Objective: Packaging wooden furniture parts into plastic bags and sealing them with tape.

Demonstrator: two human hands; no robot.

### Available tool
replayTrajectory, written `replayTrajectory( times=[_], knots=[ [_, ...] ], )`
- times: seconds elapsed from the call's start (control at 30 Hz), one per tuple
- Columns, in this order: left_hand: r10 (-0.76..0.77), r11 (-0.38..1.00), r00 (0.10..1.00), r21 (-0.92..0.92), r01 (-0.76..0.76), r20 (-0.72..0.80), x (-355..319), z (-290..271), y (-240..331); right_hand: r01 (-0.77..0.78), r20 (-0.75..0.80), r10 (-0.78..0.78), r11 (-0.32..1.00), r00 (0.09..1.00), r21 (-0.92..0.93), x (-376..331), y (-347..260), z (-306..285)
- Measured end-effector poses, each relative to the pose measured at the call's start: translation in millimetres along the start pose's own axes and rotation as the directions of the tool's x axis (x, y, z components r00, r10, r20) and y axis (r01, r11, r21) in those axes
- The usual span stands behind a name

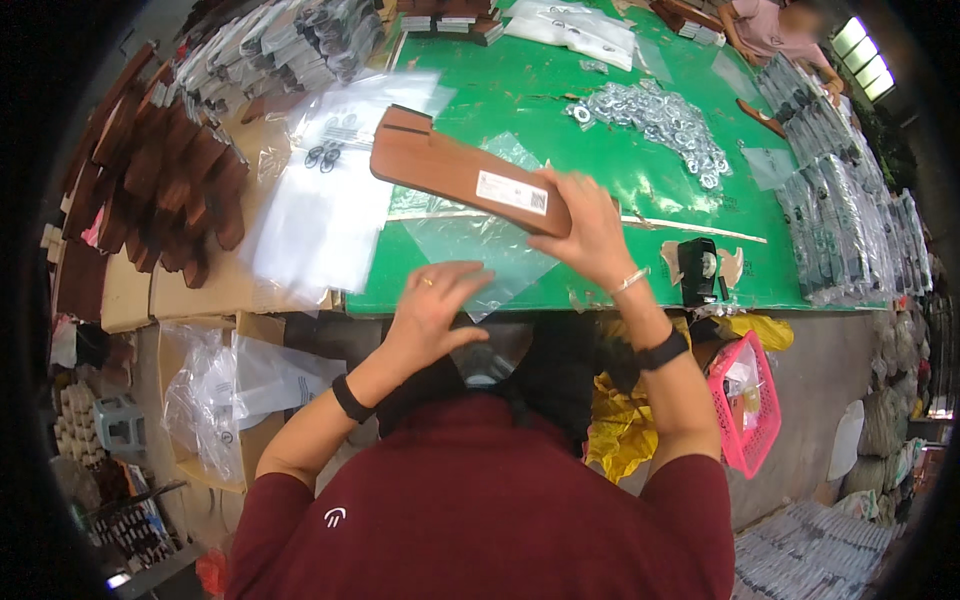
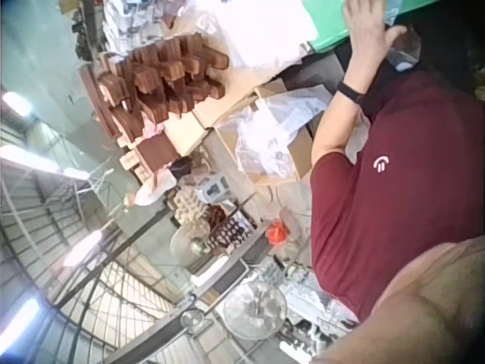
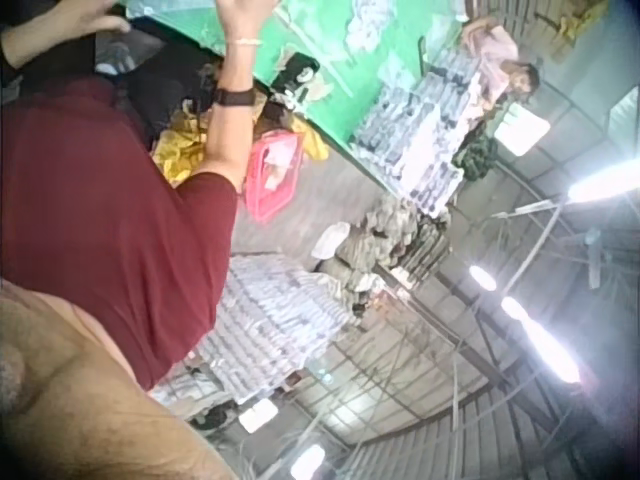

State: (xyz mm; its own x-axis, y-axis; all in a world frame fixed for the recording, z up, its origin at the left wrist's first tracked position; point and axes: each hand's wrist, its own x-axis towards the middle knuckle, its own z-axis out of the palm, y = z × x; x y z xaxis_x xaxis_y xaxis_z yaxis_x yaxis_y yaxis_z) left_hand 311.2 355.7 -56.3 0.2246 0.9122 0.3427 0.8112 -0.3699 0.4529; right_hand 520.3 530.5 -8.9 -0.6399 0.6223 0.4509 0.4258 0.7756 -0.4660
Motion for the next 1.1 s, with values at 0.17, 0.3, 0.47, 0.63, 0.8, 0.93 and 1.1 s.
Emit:
replayTrajectory(
  times=[0.17,0.3,0.47,0.63,0.8,0.93,1.1],
  knots=[
    [-0.054,0.980,0.998,0.194,0.049,0.020,-15.8,36.0,-4.0,0.091,0.215,-0.076,0.994,0.974,-0.060,20.9,22.3,24.9],
    [-0.025,0.971,0.999,0.239,0.030,-0.025,-17.6,49.3,-12.7,0.126,0.335,-0.110,0.992,0.936,-0.024,4.7,46.0,56.7],
    [0.002,0.995,0.996,0.097,0.007,-0.091,-11.9,43.4,-13.8,0.128,0.380,-0.146,0.989,0.913,0.073,12.4,48.6,46.2],
    [-0.058,0.996,0.994,0.058,0.063,-0.089,-0.9,43.5,-15.1,0.091,0.407,-0.140,0.987,0.903,0.136,16.8,56.1,43.0],
    [-0.035,0.996,0.984,0.078,0.049,-0.173,7.8,39.6,-11.0,0.137,0.464,-0.131,0.990,0.876,0.021,15.8,46.6,46.8],
    [0.040,0.975,0.976,0.224,0.009,-0.214,3.9,50.3,-12.8,0.143,0.489,-0.165,0.986,0.856,0.083,24.8,54.8,44.0],
    [0.022,0.970,0.977,0.241,0.031,-0.213,-3.2,57.6,-14.1,-0.059,0.698,-0.174,0.953,0.694,0.297,49.7,62.4,37.3]
  ],
)
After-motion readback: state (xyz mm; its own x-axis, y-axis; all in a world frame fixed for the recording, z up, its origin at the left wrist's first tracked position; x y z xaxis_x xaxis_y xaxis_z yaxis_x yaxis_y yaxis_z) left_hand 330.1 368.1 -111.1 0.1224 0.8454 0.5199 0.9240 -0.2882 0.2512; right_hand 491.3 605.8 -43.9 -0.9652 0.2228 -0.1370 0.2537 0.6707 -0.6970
